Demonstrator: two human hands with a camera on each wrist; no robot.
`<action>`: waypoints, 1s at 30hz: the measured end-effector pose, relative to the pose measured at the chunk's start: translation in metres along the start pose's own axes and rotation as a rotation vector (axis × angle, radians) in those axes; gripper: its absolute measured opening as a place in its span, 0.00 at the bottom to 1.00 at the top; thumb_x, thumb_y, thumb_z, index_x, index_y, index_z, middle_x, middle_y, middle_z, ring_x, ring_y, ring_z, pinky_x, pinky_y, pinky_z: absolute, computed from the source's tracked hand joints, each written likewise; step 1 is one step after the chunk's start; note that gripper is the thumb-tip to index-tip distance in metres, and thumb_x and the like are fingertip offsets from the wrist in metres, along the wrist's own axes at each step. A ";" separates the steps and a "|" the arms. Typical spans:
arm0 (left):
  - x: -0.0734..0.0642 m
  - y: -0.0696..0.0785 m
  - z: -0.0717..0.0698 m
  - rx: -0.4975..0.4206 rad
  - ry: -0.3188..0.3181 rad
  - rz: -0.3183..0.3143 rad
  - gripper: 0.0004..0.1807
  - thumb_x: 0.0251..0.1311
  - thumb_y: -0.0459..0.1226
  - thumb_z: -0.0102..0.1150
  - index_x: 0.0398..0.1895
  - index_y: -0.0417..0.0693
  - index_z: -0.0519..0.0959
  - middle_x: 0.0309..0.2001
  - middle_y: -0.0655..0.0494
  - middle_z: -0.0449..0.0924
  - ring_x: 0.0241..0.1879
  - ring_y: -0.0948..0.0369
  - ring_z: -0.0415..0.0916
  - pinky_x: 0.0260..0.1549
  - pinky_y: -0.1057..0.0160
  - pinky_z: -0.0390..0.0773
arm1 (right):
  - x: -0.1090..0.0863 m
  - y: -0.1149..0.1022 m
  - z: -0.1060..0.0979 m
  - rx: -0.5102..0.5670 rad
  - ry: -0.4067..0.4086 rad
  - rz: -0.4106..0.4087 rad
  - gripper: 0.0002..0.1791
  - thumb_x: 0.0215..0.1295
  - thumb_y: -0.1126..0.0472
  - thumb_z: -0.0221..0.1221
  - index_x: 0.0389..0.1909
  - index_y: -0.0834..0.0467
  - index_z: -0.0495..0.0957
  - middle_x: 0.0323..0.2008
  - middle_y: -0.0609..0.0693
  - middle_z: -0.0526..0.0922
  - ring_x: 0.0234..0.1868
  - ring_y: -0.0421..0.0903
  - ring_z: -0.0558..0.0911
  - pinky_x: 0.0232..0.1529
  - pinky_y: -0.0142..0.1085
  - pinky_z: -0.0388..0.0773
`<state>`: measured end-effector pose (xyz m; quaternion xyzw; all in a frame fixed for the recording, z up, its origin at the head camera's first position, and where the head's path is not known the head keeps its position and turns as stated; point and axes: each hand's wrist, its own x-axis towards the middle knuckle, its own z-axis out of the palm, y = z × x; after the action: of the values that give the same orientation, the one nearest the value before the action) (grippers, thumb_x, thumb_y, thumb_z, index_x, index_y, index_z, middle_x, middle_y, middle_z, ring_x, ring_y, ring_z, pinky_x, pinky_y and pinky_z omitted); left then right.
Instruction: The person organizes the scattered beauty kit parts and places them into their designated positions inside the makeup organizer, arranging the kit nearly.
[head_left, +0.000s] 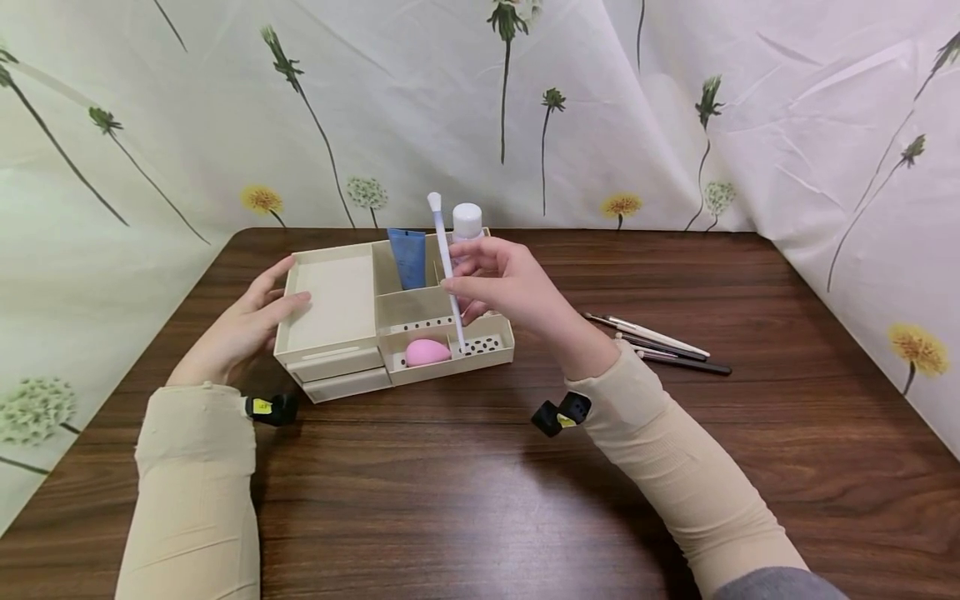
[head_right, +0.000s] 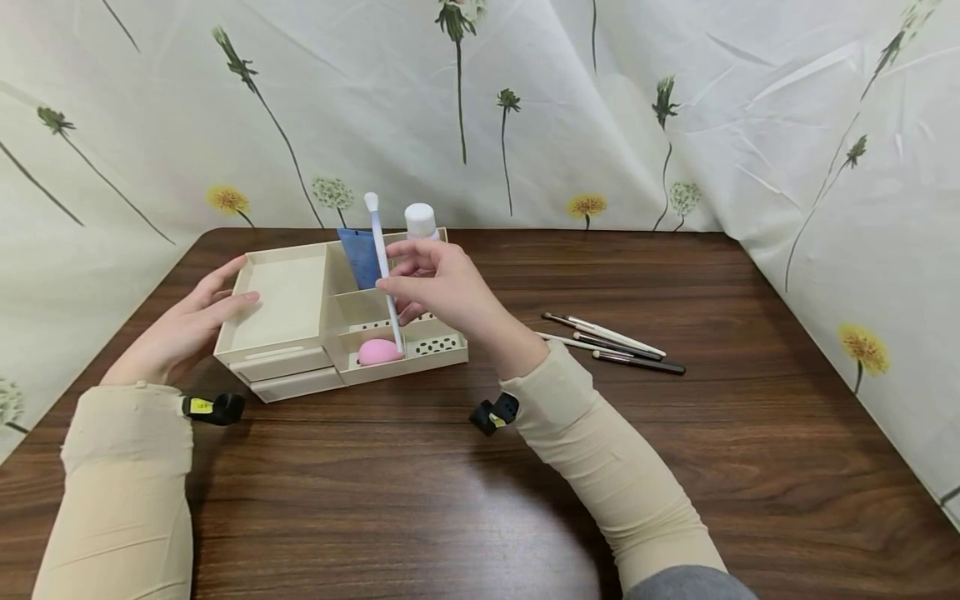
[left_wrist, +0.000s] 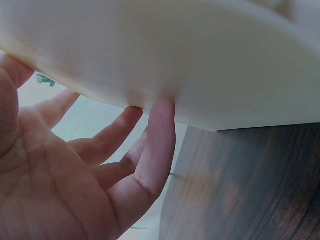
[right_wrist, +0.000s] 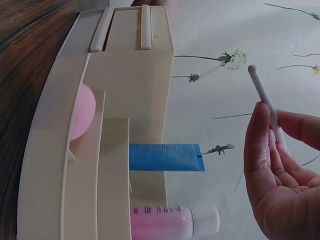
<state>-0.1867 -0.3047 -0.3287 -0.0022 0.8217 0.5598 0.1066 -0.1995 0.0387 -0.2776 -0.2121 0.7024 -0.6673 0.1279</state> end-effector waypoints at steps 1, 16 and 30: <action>0.000 0.000 0.000 -0.001 0.000 -0.001 0.42 0.74 0.51 0.48 0.80 0.71 0.33 0.58 0.52 0.57 0.39 0.70 0.77 0.35 0.65 0.82 | 0.002 -0.001 0.002 0.003 -0.003 0.001 0.22 0.64 0.71 0.61 0.59 0.69 0.73 0.36 0.54 0.80 0.25 0.44 0.81 0.31 0.41 0.85; 0.000 0.000 0.000 -0.006 -0.005 0.000 0.42 0.74 0.51 0.47 0.80 0.71 0.33 0.59 0.52 0.57 0.41 0.70 0.77 0.36 0.65 0.83 | 0.031 -0.004 0.034 0.087 -0.038 0.105 0.22 0.65 0.73 0.61 0.60 0.67 0.72 0.35 0.53 0.78 0.24 0.46 0.81 0.30 0.39 0.84; 0.000 0.001 0.000 -0.011 -0.011 -0.006 0.43 0.73 0.52 0.48 0.80 0.70 0.33 0.60 0.51 0.56 0.42 0.70 0.76 0.38 0.65 0.83 | 0.061 -0.002 0.063 0.104 -0.092 0.183 0.24 0.65 0.72 0.61 0.61 0.66 0.70 0.36 0.54 0.79 0.25 0.46 0.82 0.32 0.40 0.85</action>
<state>-0.1873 -0.3047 -0.3278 -0.0023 0.8181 0.5640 0.1126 -0.2239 -0.0458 -0.2736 -0.1705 0.6767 -0.6778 0.2314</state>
